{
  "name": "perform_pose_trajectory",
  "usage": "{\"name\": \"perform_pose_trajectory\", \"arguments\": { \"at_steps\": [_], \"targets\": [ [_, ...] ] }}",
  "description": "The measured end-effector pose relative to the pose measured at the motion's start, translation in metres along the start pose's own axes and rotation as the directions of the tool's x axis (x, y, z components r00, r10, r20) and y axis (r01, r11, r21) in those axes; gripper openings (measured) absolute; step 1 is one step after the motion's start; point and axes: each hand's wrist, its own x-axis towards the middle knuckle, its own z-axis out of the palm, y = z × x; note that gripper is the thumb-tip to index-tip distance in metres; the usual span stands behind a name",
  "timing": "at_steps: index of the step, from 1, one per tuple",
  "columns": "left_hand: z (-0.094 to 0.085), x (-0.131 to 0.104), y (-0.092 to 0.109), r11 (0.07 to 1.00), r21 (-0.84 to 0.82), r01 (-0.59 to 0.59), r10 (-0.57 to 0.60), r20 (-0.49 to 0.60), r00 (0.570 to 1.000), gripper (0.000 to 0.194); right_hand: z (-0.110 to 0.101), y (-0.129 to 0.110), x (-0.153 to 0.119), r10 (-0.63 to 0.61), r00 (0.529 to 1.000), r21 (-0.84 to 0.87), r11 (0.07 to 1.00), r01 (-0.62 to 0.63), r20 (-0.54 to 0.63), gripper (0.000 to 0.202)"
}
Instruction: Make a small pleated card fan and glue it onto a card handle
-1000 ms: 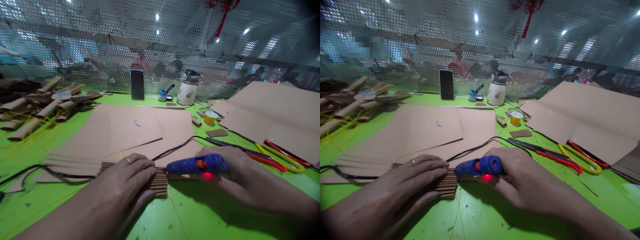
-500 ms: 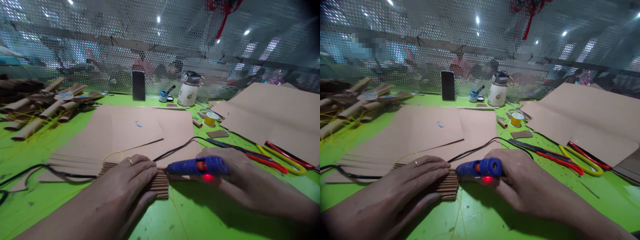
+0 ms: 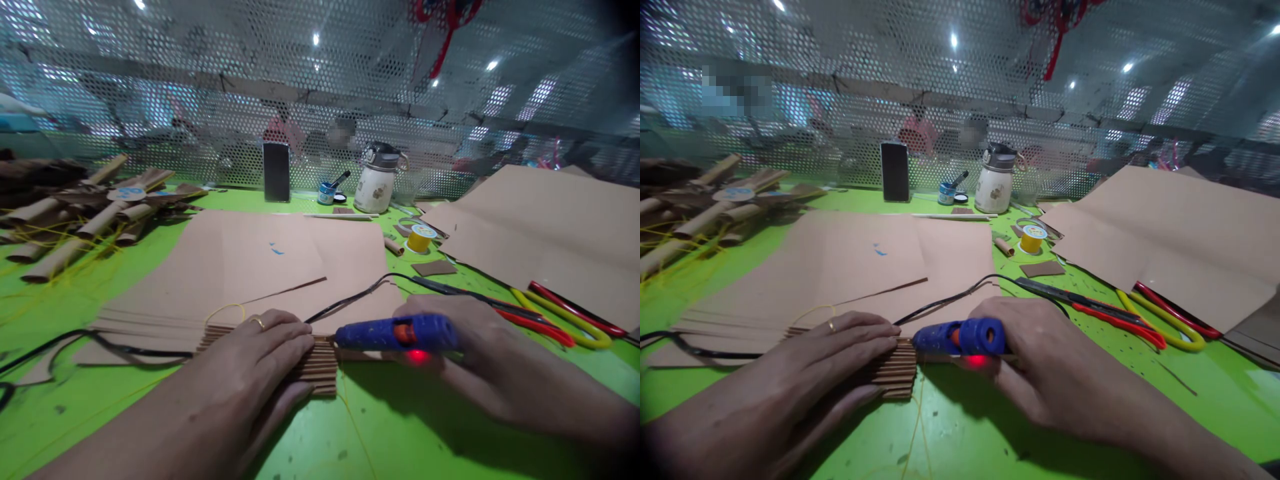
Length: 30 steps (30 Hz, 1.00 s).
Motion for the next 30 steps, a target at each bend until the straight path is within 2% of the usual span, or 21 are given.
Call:
{"name": "perform_pose_trajectory", "arguments": {
  "at_steps": [15, 23, 30],
  "targets": [
    [0.002, -0.002, -0.002, 1.000, 0.005, -0.012, 0.012, 0.006, 1.000, 0.027, 0.004, 0.000, 0.003, 0.011, 1.000, 0.081, 0.997, -0.010, -0.001, 0.017],
    [0.000, -0.001, -0.001, 1.000, 0.003, -0.025, 0.025, -0.007, 1.000, 0.028, -0.001, 0.000, 0.002, 0.010, 1.000, 0.048, 0.999, -0.010, -0.008, 0.017],
    [0.002, -0.001, -0.002, 1.000, 0.018, -0.019, 0.019, -0.005, 1.000, 0.029, -0.006, 0.003, 0.000, -0.022, 0.999, 0.116, 0.993, 0.025, -0.023, 0.015]
  ]
}}
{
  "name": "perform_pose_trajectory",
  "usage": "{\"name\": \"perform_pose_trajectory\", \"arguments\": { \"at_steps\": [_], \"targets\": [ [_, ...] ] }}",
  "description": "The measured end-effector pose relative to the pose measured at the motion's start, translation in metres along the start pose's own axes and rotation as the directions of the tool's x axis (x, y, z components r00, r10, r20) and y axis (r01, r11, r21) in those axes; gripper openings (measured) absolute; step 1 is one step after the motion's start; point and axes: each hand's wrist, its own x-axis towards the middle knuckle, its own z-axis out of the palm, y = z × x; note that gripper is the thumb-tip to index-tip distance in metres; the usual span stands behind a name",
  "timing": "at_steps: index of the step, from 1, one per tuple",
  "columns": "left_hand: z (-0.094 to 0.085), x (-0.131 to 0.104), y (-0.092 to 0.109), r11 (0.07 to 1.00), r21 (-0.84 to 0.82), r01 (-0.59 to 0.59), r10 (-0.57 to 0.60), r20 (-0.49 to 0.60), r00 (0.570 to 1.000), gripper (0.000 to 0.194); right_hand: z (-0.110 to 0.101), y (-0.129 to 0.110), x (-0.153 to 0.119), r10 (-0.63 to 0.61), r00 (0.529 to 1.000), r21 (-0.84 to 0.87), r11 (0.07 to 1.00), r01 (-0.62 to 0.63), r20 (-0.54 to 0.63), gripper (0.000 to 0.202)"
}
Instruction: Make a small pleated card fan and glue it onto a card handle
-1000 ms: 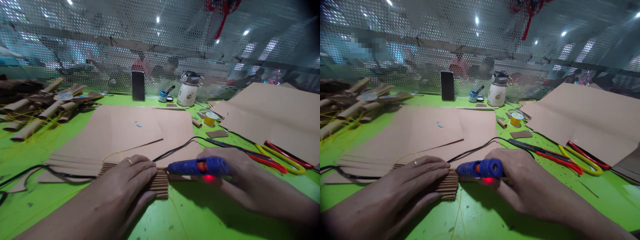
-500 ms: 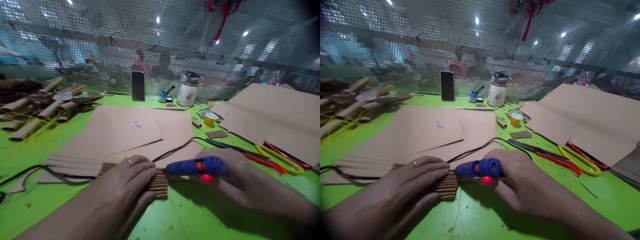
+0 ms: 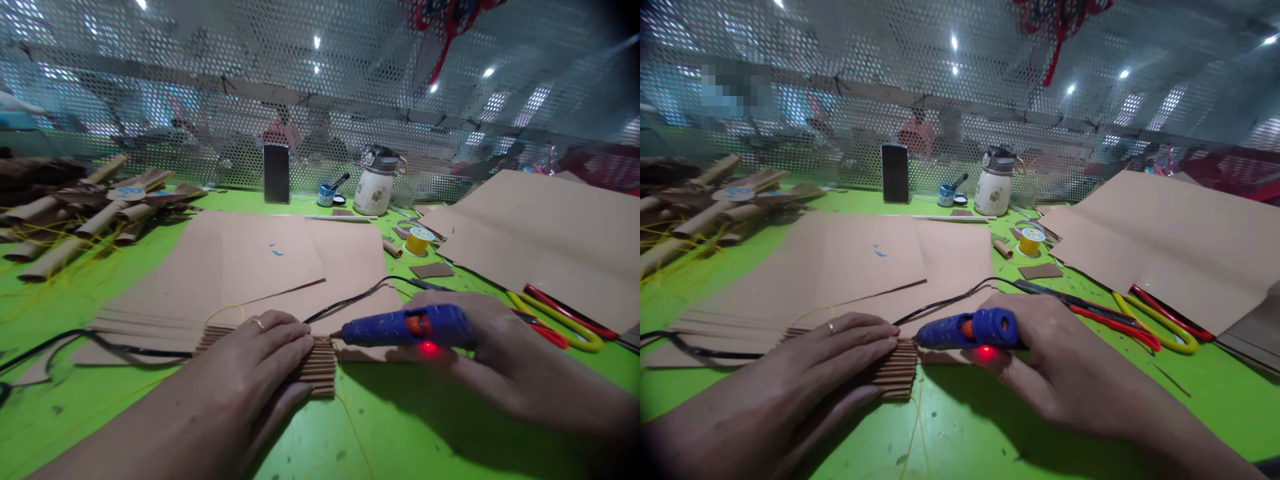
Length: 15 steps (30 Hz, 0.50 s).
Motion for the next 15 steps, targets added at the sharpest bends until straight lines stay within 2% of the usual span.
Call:
{"name": "perform_pose_trajectory", "arguments": {
  "at_steps": [15],
  "targets": [
    [-0.0002, -0.0005, 0.0004, 0.999, 0.038, -0.005, 0.004, 0.019, 1.000, 0.031, 0.0041, -0.0008, 0.0001, 0.048, 0.999, -0.008, 0.999, -0.048, 0.016, 0.018]
  ]
}}
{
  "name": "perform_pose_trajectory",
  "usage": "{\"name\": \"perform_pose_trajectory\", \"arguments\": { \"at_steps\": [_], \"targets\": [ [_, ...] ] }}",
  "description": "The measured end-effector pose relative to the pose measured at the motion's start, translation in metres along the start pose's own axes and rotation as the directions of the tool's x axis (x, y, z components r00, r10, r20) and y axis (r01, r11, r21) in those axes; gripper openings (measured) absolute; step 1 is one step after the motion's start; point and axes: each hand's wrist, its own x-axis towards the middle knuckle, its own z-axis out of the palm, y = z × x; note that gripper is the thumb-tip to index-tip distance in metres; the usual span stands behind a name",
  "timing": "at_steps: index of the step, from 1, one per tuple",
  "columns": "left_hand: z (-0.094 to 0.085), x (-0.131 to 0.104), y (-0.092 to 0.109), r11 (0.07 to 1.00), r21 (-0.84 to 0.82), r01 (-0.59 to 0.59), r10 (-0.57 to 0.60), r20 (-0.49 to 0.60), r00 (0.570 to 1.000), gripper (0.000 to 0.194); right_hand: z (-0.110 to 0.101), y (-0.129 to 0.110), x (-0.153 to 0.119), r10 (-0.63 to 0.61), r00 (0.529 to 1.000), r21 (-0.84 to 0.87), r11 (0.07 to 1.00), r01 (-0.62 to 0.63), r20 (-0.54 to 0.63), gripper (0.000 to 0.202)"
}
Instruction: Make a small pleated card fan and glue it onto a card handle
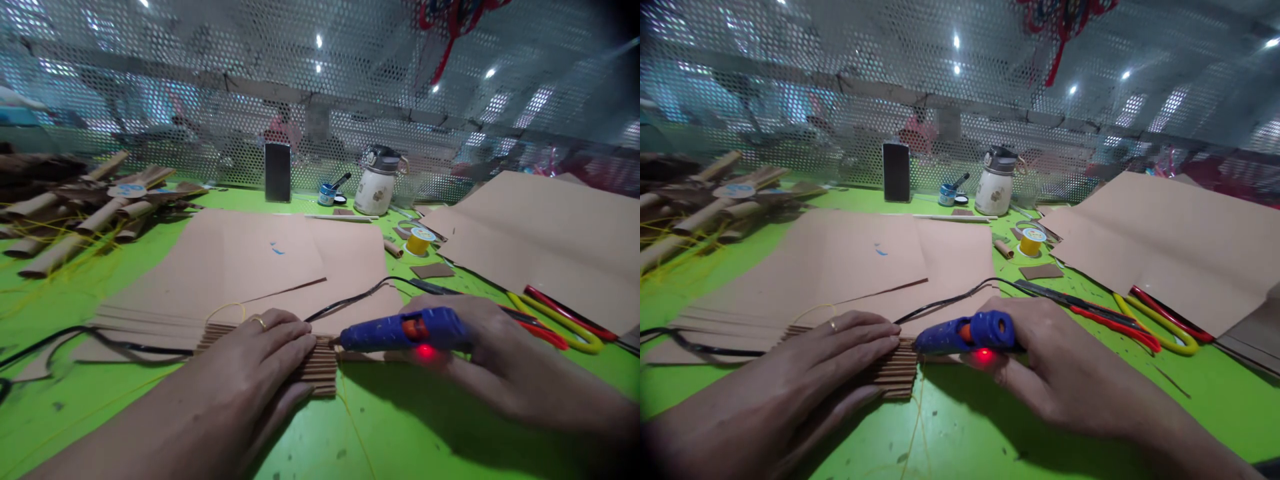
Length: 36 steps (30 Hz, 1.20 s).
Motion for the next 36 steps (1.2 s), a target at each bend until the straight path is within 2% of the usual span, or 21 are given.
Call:
{"name": "perform_pose_trajectory", "arguments": {
  "at_steps": [8, 20, 36],
  "targets": [
    [-0.0006, -0.0015, -0.0008, 1.000, 0.001, -0.018, 0.018, -0.012, 1.000, 0.031, 0.0004, -0.0003, -0.0007, 0.028, 0.999, -0.040, 0.999, -0.027, 0.021, 0.016],
    [-0.0015, 0.0014, -0.0014, 0.999, -0.042, 0.008, -0.007, 0.032, 0.999, 0.031, -0.0004, -0.0008, -0.0010, 0.005, 1.000, -0.031, 1.000, -0.004, 0.007, 0.016],
    [-0.0033, 0.0037, 0.0025, 0.999, -0.047, 0.026, -0.026, 0.018, 1.000, 0.030, -0.0007, 0.0003, -0.0002, -0.023, 1.000, -0.017, 1.000, 0.023, 0.004, 0.017]
  ]
}}
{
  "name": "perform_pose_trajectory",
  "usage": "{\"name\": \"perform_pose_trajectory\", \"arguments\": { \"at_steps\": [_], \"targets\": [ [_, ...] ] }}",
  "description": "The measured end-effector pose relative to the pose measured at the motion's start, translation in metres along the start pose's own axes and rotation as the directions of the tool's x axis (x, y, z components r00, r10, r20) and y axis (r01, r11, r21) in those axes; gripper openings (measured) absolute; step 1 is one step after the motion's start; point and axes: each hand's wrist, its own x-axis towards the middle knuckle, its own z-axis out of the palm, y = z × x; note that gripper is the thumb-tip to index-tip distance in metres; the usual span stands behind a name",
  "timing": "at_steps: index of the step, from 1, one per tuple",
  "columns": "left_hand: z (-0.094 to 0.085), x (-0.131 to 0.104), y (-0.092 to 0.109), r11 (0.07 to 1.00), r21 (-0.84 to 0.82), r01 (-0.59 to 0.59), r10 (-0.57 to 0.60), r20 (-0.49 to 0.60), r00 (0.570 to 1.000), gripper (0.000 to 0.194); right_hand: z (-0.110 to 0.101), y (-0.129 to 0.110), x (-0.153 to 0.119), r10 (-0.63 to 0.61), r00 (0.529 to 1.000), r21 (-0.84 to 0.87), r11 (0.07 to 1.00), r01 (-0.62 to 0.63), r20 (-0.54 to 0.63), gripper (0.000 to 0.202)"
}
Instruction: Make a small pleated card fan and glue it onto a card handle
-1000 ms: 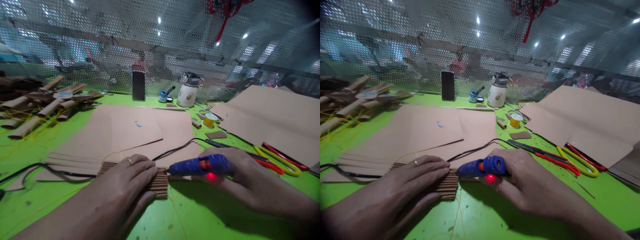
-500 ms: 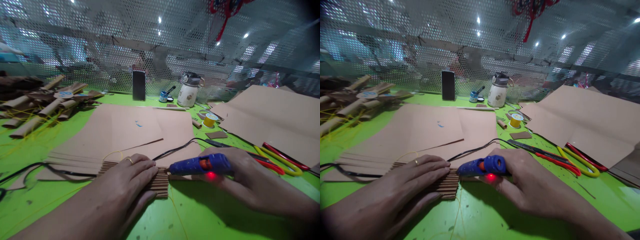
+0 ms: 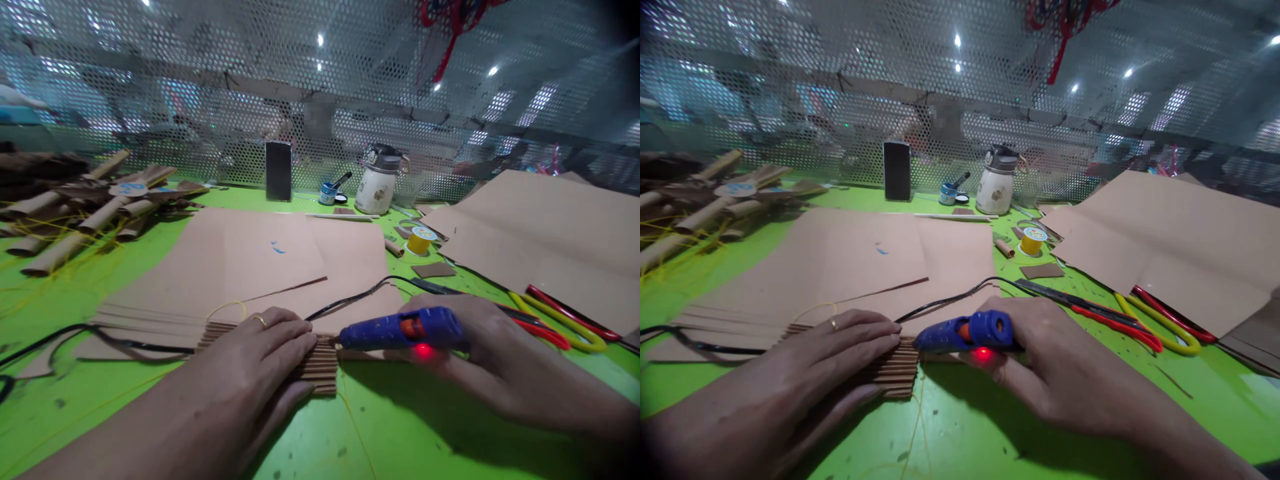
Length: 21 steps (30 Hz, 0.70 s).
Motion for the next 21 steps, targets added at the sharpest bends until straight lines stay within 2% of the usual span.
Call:
{"name": "perform_pose_trajectory", "arguments": {
  "at_steps": [6, 21],
  "targets": [
    [0.0007, -0.0034, -0.0021, 1.000, 0.007, -0.011, 0.011, 0.018, 1.000, 0.030, 0.0003, -0.0010, 0.0001, 0.017, 1.000, -0.051, 0.999, -0.017, -0.002, 0.015],
    [-0.0022, 0.0023, 0.0003, 0.999, -0.016, -0.033, 0.033, 0.011, 0.999, 0.032, 0.0000, 0.0005, -0.0015, 0.004, 1.000, -0.026, 1.000, -0.004, -0.001, 0.015]
  ]
}}
